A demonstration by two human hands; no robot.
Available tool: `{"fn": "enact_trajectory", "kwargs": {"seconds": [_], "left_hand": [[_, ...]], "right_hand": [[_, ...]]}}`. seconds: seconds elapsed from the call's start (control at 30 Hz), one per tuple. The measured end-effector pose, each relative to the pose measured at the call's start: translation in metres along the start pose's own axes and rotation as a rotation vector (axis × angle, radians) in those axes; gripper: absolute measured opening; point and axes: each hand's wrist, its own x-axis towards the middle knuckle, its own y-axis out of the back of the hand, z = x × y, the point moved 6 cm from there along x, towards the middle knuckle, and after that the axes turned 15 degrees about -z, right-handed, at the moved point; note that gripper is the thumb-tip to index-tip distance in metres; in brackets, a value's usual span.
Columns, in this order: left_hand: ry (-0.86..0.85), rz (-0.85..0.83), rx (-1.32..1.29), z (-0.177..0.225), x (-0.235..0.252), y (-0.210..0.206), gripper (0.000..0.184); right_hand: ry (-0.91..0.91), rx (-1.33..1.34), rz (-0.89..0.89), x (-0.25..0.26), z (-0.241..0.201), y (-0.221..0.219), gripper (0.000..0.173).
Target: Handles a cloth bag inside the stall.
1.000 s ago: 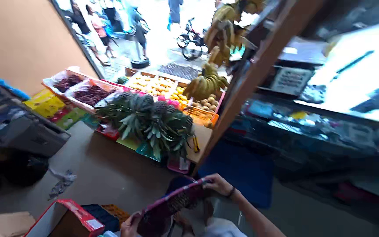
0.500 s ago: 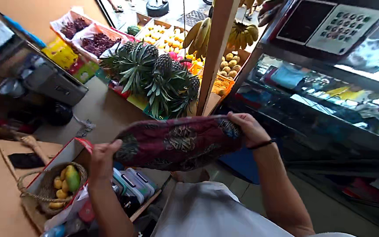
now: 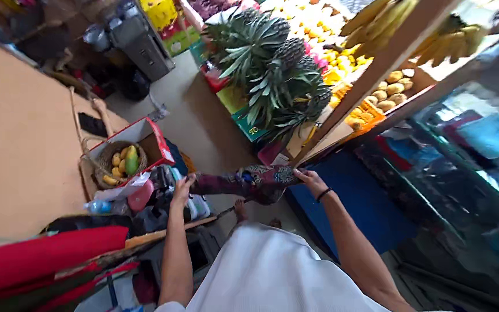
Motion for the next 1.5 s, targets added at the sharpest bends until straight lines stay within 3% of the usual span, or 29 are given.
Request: {"fn": "enact_trajectory", "kwargs": {"seconds": [0.1,0.23,0.3,0.37,0.4,0.47,0.57,0.63,0.7,0.77,0.83,0.97,1.07,1.13,1.23,1.3,1.37,1.5], "left_hand": [[0.018,0.043,-0.038,0.02,-0.019,0.026,0.046],[0.114,0.068,-0.275,0.049,-0.042,0.036,0.033],[0.08,0.033,-0.375,0.062,-0.055,0.035,0.026],[-0.009,0.003,-0.424,0.072,-0.066,0.037,0.02],[-0.056,-0.005,-0.43,0.076,-0.071,0.038,0.018],[-0.12,0.0,-0.439,0.087,-0.078,0.044,0.019],[-0.135,0.079,-0.422,0.118,-0.088,0.061,0.025],[-0.13,0.112,-0.392,0.15,-0.095,0.071,0.033],[-0.137,-0.01,-0.317,0.186,-0.103,0.073,0.05],[-0.211,-0.154,-0.251,0.215,-0.107,0.074,0.059],[-0.318,-0.211,-0.254,0.232,-0.104,0.08,0.055],[-0.373,-0.068,-0.295,0.256,-0.098,0.096,0.04],[-0.337,0.026,-0.242,0.263,-0.102,0.099,0.032],[-0.348,0.088,-0.172,0.264,-0.112,0.1,0.036],[-0.5,0.161,-0.214,0.241,-0.127,0.099,0.04],[-0.518,0.157,-0.384,0.208,-0.121,0.094,0.044],[-0.391,0.188,-0.523,0.159,-0.097,0.093,0.046],[-0.174,0.201,-0.277,0.081,-0.038,0.078,0.029]], "right_hand": [[-0.058,0.127,-0.016,0.017,-0.027,-0.01,0.036],[-0.112,0.393,-0.028,0.032,-0.05,-0.02,0.039],[-0.034,0.456,-0.09,0.032,-0.063,-0.031,0.034],[0.163,0.376,-0.161,0.025,-0.08,-0.047,0.029],[0.239,0.302,-0.199,0.022,-0.091,-0.055,0.036],[0.297,0.104,-0.276,0.02,-0.112,-0.069,0.046],[0.309,-0.106,-0.265,0.027,-0.16,-0.084,0.04],[0.328,0.017,-0.216,0.032,-0.203,-0.093,0.03],[0.301,0.272,-0.187,0.046,-0.243,-0.096,0.017],[0.244,0.465,-0.273,0.066,-0.27,-0.099,0.024],[0.263,0.521,-0.336,0.074,-0.29,-0.102,0.03],[0.179,0.789,-0.224,0.085,-0.318,-0.114,0.021],[0.198,0.674,-0.222,0.085,-0.335,-0.11,0.022],[0.302,0.554,-0.291,0.073,-0.344,-0.105,0.027],[0.42,0.334,-0.325,0.048,-0.331,-0.097,0.034],[0.387,0.305,-0.317,0.049,-0.295,-0.095,0.041],[0.283,0.336,-0.304,0.063,-0.245,-0.096,0.045],[0.12,0.064,-0.296,0.076,-0.133,-0.088,0.035]]}}
